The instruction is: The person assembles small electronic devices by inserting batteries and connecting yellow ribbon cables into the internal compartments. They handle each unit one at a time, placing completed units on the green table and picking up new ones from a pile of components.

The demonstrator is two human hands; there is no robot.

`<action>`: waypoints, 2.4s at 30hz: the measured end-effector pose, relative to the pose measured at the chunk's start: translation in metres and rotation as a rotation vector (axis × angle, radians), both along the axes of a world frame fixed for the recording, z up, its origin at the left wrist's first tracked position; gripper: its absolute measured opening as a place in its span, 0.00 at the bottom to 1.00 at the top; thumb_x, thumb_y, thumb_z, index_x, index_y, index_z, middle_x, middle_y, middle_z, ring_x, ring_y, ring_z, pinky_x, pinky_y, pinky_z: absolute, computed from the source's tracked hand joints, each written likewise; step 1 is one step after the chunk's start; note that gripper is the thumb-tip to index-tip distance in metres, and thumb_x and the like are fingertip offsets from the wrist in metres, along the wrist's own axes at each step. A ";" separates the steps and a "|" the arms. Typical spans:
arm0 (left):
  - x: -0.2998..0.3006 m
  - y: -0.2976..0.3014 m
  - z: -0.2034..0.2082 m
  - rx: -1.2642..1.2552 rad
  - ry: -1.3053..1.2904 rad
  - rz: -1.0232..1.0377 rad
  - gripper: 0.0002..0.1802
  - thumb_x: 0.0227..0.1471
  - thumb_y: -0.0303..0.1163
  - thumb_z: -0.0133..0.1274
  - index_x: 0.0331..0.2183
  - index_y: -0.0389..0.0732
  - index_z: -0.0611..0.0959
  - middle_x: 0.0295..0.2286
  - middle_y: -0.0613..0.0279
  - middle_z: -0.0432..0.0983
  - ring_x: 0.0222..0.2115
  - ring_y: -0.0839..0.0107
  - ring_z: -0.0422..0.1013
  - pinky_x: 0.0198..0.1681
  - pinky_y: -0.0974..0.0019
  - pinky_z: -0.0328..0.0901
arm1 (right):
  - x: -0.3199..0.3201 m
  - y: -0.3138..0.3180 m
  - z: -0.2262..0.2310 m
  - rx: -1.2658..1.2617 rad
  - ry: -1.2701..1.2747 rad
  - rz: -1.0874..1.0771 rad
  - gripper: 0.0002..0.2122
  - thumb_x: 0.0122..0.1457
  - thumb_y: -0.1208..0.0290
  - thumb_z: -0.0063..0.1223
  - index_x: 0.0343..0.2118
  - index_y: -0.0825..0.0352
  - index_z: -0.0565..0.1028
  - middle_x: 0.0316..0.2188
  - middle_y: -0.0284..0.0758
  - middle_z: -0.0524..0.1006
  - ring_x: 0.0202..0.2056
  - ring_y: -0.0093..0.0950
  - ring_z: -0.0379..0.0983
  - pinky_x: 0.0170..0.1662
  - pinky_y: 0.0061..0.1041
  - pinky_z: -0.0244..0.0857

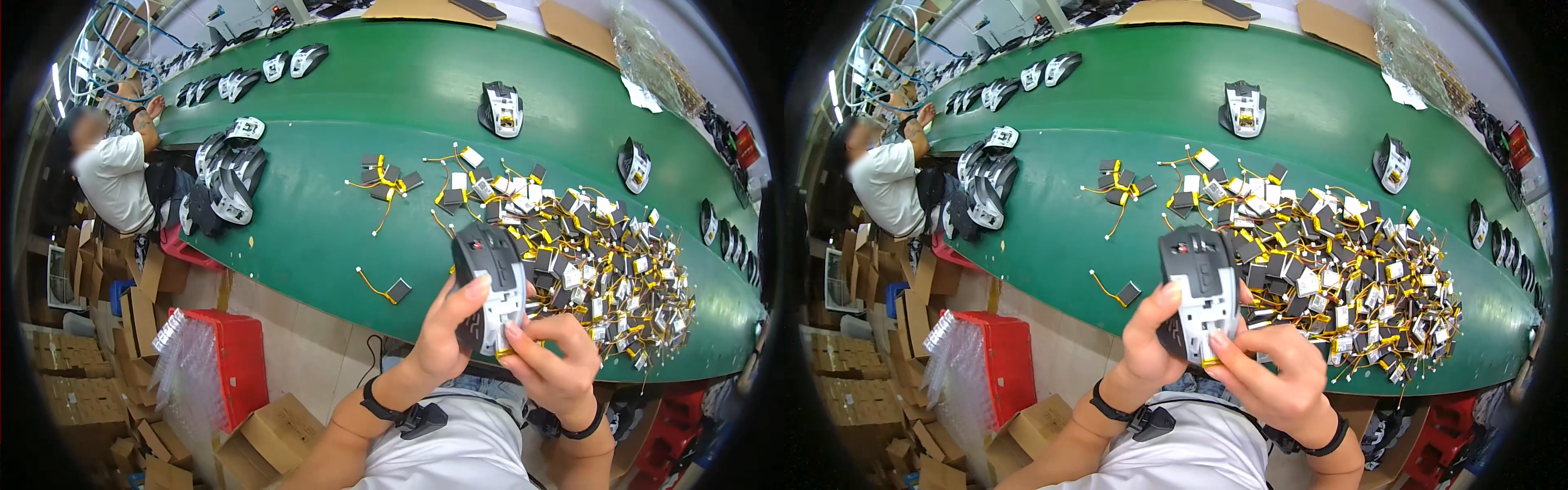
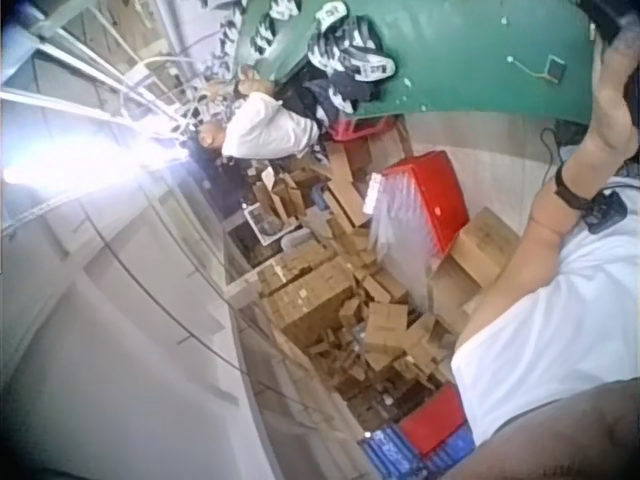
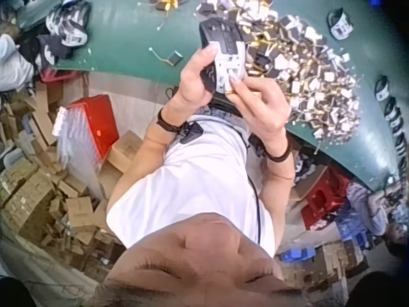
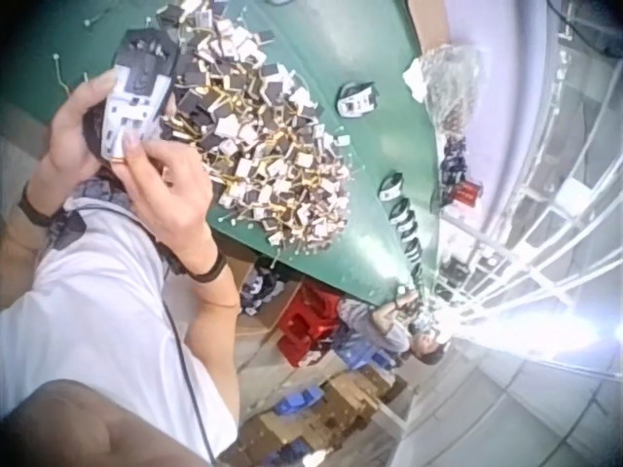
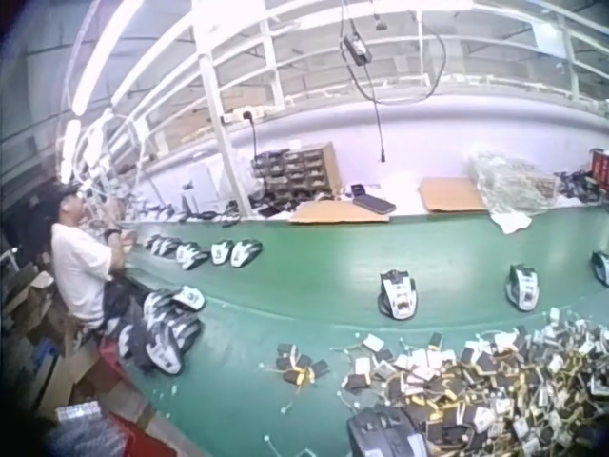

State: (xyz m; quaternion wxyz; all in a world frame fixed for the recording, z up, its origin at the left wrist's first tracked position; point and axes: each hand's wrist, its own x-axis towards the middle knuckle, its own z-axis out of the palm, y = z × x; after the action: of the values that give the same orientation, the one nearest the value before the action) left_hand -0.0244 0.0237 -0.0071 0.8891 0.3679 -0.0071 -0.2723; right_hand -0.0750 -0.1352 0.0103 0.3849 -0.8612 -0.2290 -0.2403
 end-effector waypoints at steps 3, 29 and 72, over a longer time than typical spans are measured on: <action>-0.003 -0.001 0.005 0.080 -0.030 -0.085 0.33 0.56 0.48 0.41 0.53 0.31 0.66 0.44 0.44 0.73 0.39 0.60 0.75 0.43 0.60 0.71 | -0.007 -0.004 0.011 0.158 0.083 -0.160 0.13 0.36 0.75 0.72 0.27 0.63 0.81 0.26 0.32 0.75 0.24 0.28 0.70 0.27 0.24 0.65; -0.008 -0.009 -0.003 -0.040 -0.058 0.215 0.33 0.59 0.54 0.36 0.50 0.33 0.68 0.44 0.44 0.73 0.34 0.58 0.76 0.37 0.60 0.73 | -0.001 0.022 0.000 -0.047 -0.159 -0.166 0.13 0.41 0.77 0.69 0.32 0.65 0.80 0.36 0.33 0.76 0.32 0.29 0.73 0.33 0.26 0.67; 0.290 0.033 0.011 1.667 -1.024 0.219 0.26 0.47 0.45 0.56 0.43 0.36 0.80 0.43 0.48 0.76 0.46 0.51 0.70 0.52 0.56 0.64 | 0.161 -0.021 -0.018 -0.505 0.179 0.093 0.05 0.50 0.74 0.57 0.30 0.66 0.79 0.31 0.40 0.75 0.38 0.38 0.73 0.43 0.35 0.68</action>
State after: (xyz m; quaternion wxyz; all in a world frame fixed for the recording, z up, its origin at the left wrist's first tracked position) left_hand 0.2653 0.0570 0.0037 0.2549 0.9493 -0.1629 0.0860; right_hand 0.0857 -0.1566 -0.0072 0.1874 -0.9363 -0.2858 -0.0806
